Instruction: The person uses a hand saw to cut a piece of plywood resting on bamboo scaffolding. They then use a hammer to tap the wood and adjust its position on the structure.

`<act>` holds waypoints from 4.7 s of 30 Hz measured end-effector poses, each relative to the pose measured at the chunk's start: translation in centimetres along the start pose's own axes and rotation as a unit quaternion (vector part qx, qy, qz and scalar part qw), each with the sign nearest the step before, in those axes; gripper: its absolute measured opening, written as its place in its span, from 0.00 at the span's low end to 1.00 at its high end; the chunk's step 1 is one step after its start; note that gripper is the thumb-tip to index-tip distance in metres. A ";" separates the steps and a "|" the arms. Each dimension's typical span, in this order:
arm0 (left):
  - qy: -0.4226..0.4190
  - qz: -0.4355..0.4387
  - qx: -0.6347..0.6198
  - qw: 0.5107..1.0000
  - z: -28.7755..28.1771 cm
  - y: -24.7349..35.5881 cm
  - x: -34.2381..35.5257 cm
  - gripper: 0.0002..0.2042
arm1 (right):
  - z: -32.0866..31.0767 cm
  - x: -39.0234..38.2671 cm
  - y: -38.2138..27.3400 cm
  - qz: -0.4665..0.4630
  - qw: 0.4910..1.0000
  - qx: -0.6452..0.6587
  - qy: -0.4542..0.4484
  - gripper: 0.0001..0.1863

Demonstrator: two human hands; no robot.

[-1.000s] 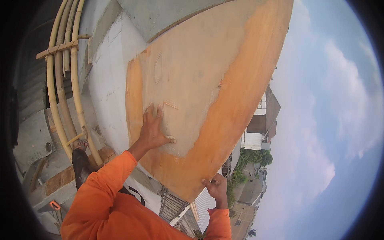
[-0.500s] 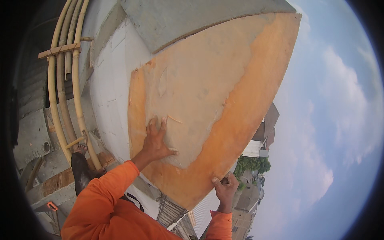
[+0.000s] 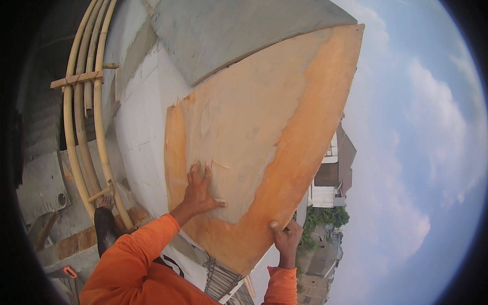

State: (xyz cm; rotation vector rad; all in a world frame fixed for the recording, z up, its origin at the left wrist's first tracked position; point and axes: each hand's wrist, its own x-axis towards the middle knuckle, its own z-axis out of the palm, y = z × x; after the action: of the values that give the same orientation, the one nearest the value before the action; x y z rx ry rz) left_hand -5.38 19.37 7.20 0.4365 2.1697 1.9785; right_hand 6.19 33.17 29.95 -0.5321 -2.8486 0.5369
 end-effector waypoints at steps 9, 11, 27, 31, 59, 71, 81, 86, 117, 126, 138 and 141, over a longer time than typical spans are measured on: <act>0.015 0.006 0.036 0.999 0.2 -0.2 -0.1 0.66 | 0.1 0.4 0.9 -0.035 0.997 0.071 -0.012 0.25; 0.003 -0.001 0.012 1.000 0.2 0.0 -0.1 0.65 | 0.5 0.4 1.0 -0.033 0.993 0.109 0.001 0.25; 0.027 0.021 0.010 0.999 0.7 -0.4 0.0 0.66 | 0.4 0.5 2.3 -0.030 0.986 0.162 -0.004 0.26; 0.019 0.014 0.013 1.000 0.8 0.0 0.1 0.66 | 0.6 0.7 1.6 -0.048 0.982 0.182 0.007 0.26; -0.021 -0.021 0.021 0.999 -0.6 0.6 0.3 0.66 | 1.0 -0.4 -2.0 -0.133 0.937 -0.019 0.322 0.16; 0.007 0.003 -0.005 1.000 -0.1 -0.4 0.1 0.61 | 8.6 -0.6 -7.4 -0.195 0.980 0.046 0.002 0.17; 0.072 0.078 0.026 0.994 2.0 -2.6 0.3 0.44 | 15.7 4.7 -7.4 -0.285 0.945 -0.045 -0.154 0.16; 0.044 0.060 0.029 0.997 2.3 -2.5 0.1 0.43 | 17.6 4.7 -5.4 -0.154 0.973 0.138 -0.106 0.19; 0.051 -0.018 0.134 0.990 1.7 -0.6 0.0 0.65 | 10.0 -9.7 6.0 -0.030 0.795 0.545 -0.262 0.09; 0.063 -0.021 0.075 0.995 1.7 -0.1 -0.8 0.64 | 4.9 -10.1 5.0 -0.121 0.753 0.636 -0.122 0.16; 0.045 -0.053 0.075 0.995 1.8 0.3 -0.8 0.61 | 4.3 -10.0 4.6 -0.150 0.850 0.501 0.059 0.14; 0.037 -0.059 0.095 0.993 1.5 0.8 -0.7 0.61 | 4.2 -10.1 5.7 -0.160 0.871 0.454 0.098 0.13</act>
State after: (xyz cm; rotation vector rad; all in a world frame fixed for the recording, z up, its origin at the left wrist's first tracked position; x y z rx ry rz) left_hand -4.12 20.62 7.80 0.2565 2.3815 1.7618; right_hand 16.15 32.91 22.66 0.0621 -2.0690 1.4980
